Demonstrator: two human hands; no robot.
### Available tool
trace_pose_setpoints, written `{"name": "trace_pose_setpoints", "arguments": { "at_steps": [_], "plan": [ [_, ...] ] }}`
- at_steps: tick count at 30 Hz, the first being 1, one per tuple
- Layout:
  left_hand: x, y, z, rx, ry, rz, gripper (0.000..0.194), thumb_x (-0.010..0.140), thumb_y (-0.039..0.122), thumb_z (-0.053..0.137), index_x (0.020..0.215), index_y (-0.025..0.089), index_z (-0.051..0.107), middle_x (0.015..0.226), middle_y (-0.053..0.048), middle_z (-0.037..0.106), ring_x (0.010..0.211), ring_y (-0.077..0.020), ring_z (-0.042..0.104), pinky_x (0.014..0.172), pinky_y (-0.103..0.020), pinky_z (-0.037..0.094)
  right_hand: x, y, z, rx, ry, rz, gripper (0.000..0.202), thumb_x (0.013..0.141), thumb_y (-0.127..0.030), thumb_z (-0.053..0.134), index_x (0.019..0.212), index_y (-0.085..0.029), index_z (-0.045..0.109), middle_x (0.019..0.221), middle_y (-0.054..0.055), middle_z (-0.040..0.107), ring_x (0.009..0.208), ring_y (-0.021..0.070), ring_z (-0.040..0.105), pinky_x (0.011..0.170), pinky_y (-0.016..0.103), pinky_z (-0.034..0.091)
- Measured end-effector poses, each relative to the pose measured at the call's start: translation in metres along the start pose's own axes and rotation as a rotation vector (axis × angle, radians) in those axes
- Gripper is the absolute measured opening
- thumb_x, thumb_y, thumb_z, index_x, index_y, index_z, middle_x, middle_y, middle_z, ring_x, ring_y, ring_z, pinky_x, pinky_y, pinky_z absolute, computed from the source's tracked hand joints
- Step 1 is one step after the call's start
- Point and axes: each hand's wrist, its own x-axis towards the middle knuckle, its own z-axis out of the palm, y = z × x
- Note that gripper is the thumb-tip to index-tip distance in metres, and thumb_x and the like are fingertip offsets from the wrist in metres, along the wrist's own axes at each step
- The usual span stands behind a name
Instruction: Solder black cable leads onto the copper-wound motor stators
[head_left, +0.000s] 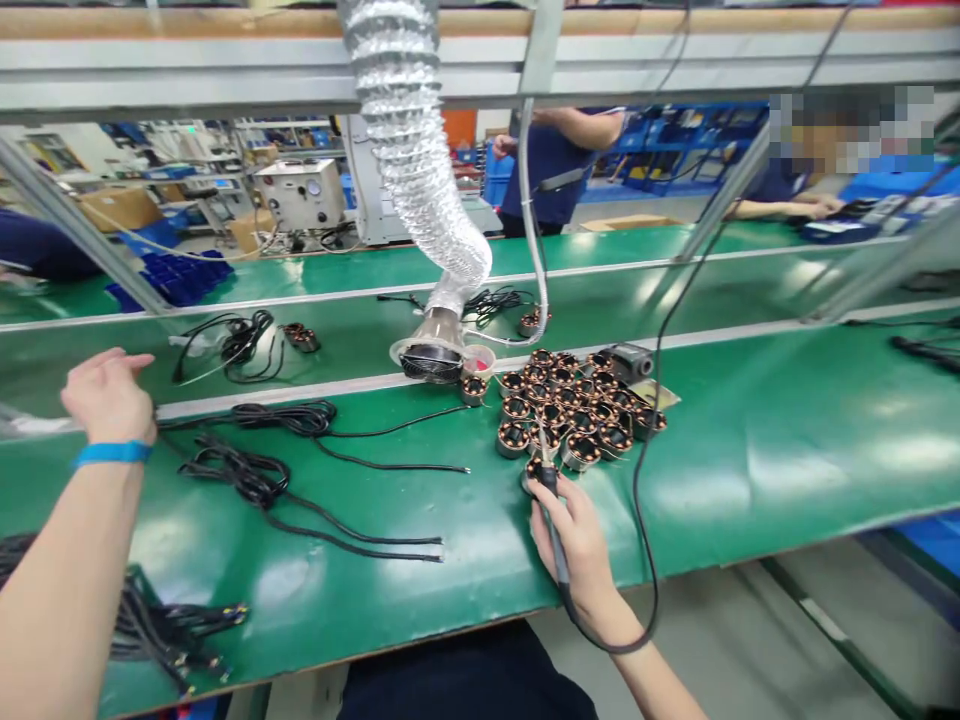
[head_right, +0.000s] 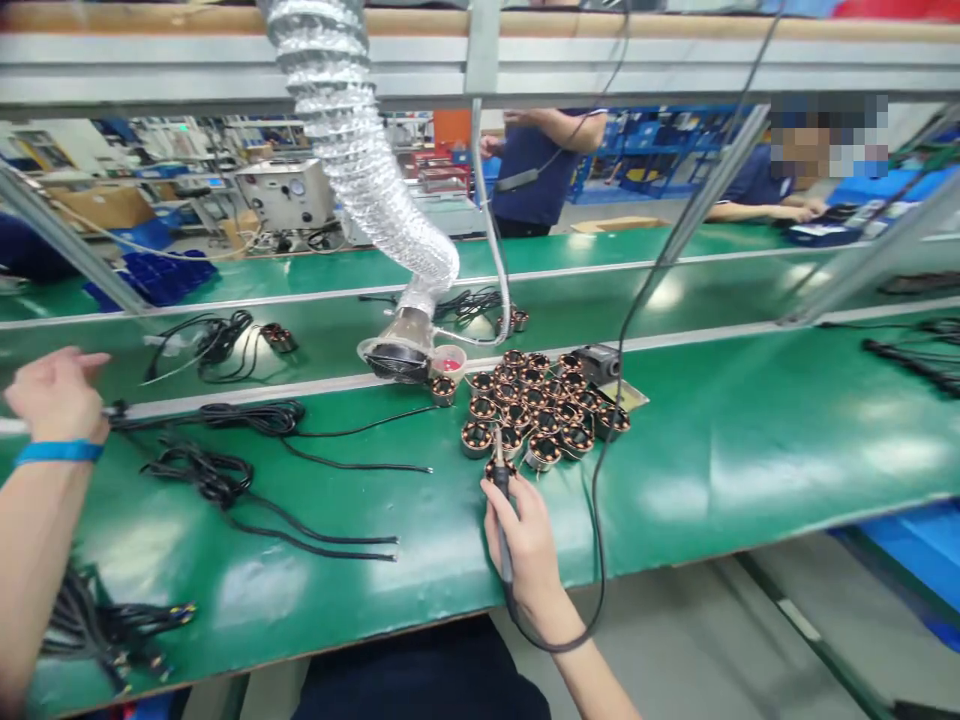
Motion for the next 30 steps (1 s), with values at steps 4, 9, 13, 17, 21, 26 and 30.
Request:
{"name": "trace_pose_setpoints", "arguments": {
  "at_steps": [4,9,13,17,21,26,30],
  "plan": [
    [-0.015,0.078,0.054,0.011,0.222,0.054,0.044,0.094,0.053,0.035,0.102,0.025,0.068,0.081,-0.001,0.069,0.076,-0.0258,0.066,0.074,-0.044,0.054,0.001,-0.003,-0.002,0.006,-0.022,0.037,0.050,0.088,-0.004,0.054,0.134,-0.024,0.054,0.121,0.013,0.060,0.116,0.0275,0.058,0.096,0.050,0.053],
    [-0.026,0.158,0.173,0.154,-0.476,0.349,0.050,0.098,0.046,0.031,0.082,0.018,0.070,0.090,-0.011,0.068,0.087,-0.0288,0.066,0.084,-0.042,0.048,0.001,-0.006,-0.003,0.040,-0.010,0.082,0.054,0.089,-0.003,0.052,0.139,-0.024,0.048,0.125,0.014,0.058,0.118,0.0265,0.057,0.097,0.047,0.052],
    [-0.022,0.172,0.228,0.230,-0.483,0.306,0.045,0.098,0.043,0.035,0.095,0.014,0.070,0.105,-0.015,0.061,0.093,-0.0284,0.065,0.085,-0.039,0.047,-0.001,-0.006,-0.003,0.039,0.010,0.114,0.054,0.090,-0.006,0.054,0.140,-0.026,0.047,0.127,0.014,0.055,0.119,0.0265,0.058,0.097,0.046,0.053],
    [-0.041,0.165,0.231,0.186,-0.613,0.331,0.037,0.095,0.047,0.045,0.094,0.017,0.067,0.095,-0.010,0.061,0.084,-0.0244,0.063,0.078,-0.034,0.046,0.000,-0.007,-0.003,0.030,-0.001,0.193,0.051,0.091,-0.013,0.058,0.140,-0.026,0.048,0.126,0.014,0.053,0.117,0.0276,0.059,0.096,0.047,0.054],
    [-0.084,0.154,0.206,0.151,-0.737,0.423,0.031,0.095,0.046,0.048,0.081,0.021,0.061,0.087,-0.005,0.061,0.076,-0.0210,0.060,0.071,-0.031,0.042,0.004,-0.008,-0.003,0.007,0.009,0.247,0.049,0.091,-0.019,0.061,0.138,-0.026,0.049,0.122,0.014,0.054,0.110,0.0276,0.061,0.091,0.047,0.056],
    [-0.121,0.144,0.174,0.150,-0.825,0.348,0.030,0.092,0.046,0.055,0.074,0.022,0.057,0.081,-0.002,0.059,0.069,-0.0197,0.056,0.065,-0.031,0.040,0.015,-0.012,0.005,-0.015,0.012,0.259,0.045,0.091,-0.021,0.059,0.135,-0.026,0.052,0.117,0.013,0.055,0.104,0.0275,0.061,0.087,0.046,0.056],
    [-0.125,0.153,0.164,0.022,-0.707,0.275,0.032,0.096,0.050,0.044,0.090,0.024,0.061,0.096,-0.005,0.060,0.078,-0.0203,0.059,0.074,-0.032,0.044,0.023,-0.026,0.016,0.049,-0.007,0.279,0.040,0.091,-0.019,0.058,0.130,-0.024,0.055,0.115,0.013,0.053,0.104,0.0275,0.060,0.088,0.045,0.055]
  ]
}}
